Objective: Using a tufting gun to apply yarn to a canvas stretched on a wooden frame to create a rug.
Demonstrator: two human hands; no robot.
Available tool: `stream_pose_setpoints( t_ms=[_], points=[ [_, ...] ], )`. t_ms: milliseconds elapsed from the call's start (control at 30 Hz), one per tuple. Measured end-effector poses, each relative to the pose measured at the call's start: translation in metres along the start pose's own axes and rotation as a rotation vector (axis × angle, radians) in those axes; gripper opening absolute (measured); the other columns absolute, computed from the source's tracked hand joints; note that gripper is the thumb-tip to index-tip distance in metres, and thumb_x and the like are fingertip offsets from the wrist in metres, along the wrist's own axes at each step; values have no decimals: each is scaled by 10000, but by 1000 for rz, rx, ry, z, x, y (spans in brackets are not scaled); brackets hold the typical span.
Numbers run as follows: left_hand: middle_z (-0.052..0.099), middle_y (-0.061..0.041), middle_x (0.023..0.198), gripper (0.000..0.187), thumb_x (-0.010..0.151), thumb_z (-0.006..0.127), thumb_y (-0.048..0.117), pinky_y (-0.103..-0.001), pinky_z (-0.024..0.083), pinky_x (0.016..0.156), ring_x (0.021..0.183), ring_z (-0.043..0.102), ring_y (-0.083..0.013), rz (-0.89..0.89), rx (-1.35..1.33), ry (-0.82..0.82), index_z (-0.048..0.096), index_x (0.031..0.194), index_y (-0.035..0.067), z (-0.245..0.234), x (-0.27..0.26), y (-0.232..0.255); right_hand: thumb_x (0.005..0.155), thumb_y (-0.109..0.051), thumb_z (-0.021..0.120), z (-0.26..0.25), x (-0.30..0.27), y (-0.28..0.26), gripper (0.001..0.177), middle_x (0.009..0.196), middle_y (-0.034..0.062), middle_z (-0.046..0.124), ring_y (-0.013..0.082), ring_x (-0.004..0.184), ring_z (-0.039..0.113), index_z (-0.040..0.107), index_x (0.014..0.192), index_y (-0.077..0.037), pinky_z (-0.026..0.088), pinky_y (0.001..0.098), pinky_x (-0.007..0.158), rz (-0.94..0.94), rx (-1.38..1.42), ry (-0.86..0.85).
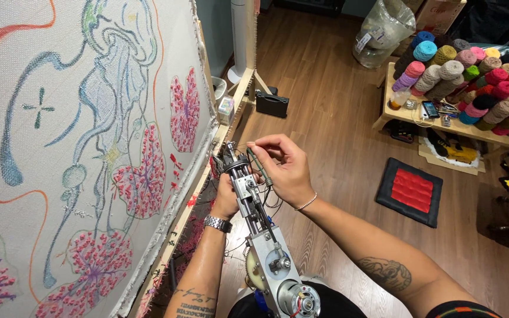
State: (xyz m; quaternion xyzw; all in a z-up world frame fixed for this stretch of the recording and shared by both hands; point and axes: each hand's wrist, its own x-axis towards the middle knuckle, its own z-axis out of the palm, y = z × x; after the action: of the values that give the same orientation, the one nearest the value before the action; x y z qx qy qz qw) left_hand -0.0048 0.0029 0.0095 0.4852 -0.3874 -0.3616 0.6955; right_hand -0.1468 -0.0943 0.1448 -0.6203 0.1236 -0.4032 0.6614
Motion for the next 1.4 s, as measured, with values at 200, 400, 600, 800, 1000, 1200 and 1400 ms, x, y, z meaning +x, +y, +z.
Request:
stream_pose_setpoints(
  t_ms=[200,400,600,800,1000,1200,1400],
  points=[
    [764,-71,964,198,853,702,15,-302,605,793,873,719,-142,59,109,-32,733,1046,-11,4,-3,9,1009,-49,673,5,4,-20,118,1040,73,768,88,955,724,673,1104,20,599,243,814,-129,-225,-66],
    [784,-74,990,262,828,707,19,-296,610,802,892,731,-139,21,109,-35,739,1086,-9,9,-2,12,977,-69,663,-3,13,-43,155,933,86,777,135,769,765,694,1120,-18,588,254,669,-158,-504,-187],
    [774,-82,1001,298,818,699,9,-286,597,824,924,732,-141,20,87,-57,718,1115,-1,15,-1,21,982,-55,660,-10,14,-50,141,960,91,767,173,835,787,678,1119,-24,601,263,714,-322,-565,-248],
    [784,-66,972,250,829,697,22,-286,594,773,877,726,-132,-37,108,-15,740,1074,6,16,1,15,962,-76,697,-13,20,-43,157,933,101,751,202,792,765,688,1115,-42,586,288,695,-315,-647,-267],
    [783,-56,930,157,841,697,28,-278,590,761,840,718,-113,-16,127,-27,752,987,16,25,4,16,957,-116,726,-21,30,-46,170,985,110,753,223,856,759,718,1110,-42,609,310,743,-469,-632,-337],
    [756,-23,916,177,863,666,54,-253,571,706,819,707,-96,-14,44,-2,699,1037,57,30,8,11,1005,-139,683,-39,36,-44,210,1095,138,740,269,969,740,708,1165,-5,587,333,842,-464,-558,-486],
    [778,-60,924,179,837,699,30,-267,575,696,806,708,-116,-48,180,-25,749,1007,12,36,10,8,1000,-145,727,-46,34,-22,188,1086,99,769,180,978,750,742,1149,-33,596,297,863,-335,-474,-429]
  ],
)
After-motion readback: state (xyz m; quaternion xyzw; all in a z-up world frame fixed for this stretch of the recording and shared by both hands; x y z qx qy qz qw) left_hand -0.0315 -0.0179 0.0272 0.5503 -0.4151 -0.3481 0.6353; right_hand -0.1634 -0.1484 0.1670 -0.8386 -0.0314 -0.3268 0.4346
